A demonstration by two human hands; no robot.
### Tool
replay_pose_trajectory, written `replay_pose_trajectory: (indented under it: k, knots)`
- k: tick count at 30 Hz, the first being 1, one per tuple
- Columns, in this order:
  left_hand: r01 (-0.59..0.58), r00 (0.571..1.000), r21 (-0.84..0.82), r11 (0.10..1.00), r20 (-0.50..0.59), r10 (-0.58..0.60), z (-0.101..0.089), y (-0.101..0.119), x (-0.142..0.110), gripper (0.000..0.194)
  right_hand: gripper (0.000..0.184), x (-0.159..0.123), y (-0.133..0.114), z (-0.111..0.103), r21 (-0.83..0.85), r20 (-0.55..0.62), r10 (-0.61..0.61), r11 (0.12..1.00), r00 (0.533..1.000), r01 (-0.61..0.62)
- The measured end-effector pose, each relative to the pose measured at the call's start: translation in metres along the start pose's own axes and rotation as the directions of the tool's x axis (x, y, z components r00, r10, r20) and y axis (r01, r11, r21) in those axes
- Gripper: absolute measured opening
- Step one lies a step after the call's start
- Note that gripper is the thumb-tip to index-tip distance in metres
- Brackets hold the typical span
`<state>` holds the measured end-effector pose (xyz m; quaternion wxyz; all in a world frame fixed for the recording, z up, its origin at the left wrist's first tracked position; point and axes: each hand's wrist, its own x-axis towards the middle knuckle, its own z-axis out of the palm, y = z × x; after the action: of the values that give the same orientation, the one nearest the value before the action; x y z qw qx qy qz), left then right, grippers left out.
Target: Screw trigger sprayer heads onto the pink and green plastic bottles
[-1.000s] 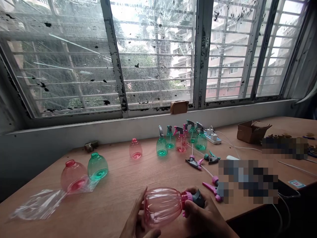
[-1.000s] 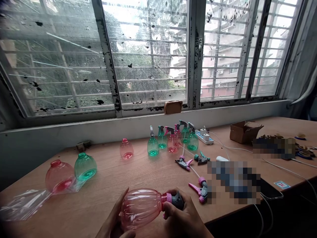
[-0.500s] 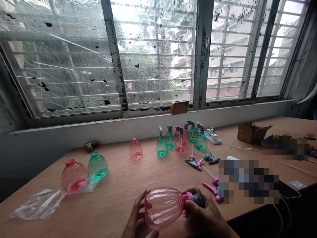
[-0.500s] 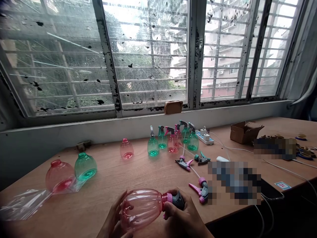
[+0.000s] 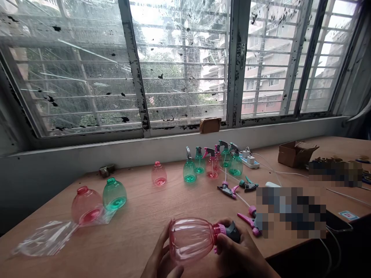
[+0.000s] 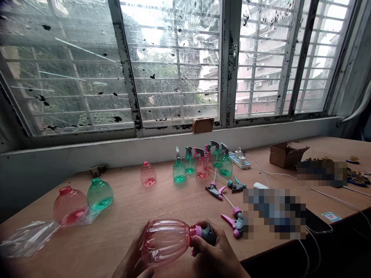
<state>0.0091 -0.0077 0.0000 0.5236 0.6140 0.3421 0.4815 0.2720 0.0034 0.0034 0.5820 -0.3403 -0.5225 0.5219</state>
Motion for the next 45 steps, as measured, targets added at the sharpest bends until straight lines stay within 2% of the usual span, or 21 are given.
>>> replay_pose_trajectory:
  k: [6,13,17,23,30,32,36,41,45]
  knots:
    - [0.022,0.999,0.063,0.998,0.026,-0.024,-0.016,-0.013,0.005,0.083,0.044,0.000,-0.001,0.000,-0.017,0.024,0.016,1.000,1.000,-0.015]
    - [-0.032,0.998,-0.012,0.999,0.047,0.033,-0.003,-0.012,0.001,0.089,0.043,0.000,-0.002,0.001,-0.017,0.026,0.019,1.000,0.999,-0.018]
    - [-0.028,0.999,0.059,0.998,0.034,0.026,-0.008,-0.014,0.003,0.096,0.042,0.000,-0.002,0.001,-0.026,0.041,0.018,1.000,0.999,-0.017]
    - [0.031,0.999,0.110,0.993,-0.023,-0.029,-0.017,-0.013,0.006,0.084,0.043,-0.001,-0.003,0.001,-0.058,0.026,0.028,0.998,0.999,-0.026]
    - [-0.143,0.990,0.126,0.982,0.005,0.143,0.005,-0.006,0.003,0.081,0.043,0.000,-0.002,0.002,-0.005,0.036,0.033,0.999,0.999,-0.033]
    - [-0.173,0.984,0.163,0.971,-0.006,0.176,0.007,-0.007,0.004,0.079,0.043,0.000,-0.002,0.002,0.002,0.045,0.027,1.000,0.999,-0.027]
    - [-0.213,0.976,0.150,0.965,-0.003,0.216,0.000,-0.002,0.002,0.088,0.042,0.000,-0.002,0.001,0.003,0.050,0.029,1.000,0.998,-0.030]
    - [-0.132,0.991,0.171,0.976,0.018,0.131,-0.005,0.006,-0.001,0.076,0.039,0.000,-0.001,0.000,0.013,0.079,0.023,1.000,0.997,-0.024]
    - [-0.133,0.991,0.137,0.982,-0.001,0.134,-0.002,-0.003,0.001,0.079,0.040,0.000,-0.001,0.000,0.024,0.060,0.040,0.999,0.997,-0.042]
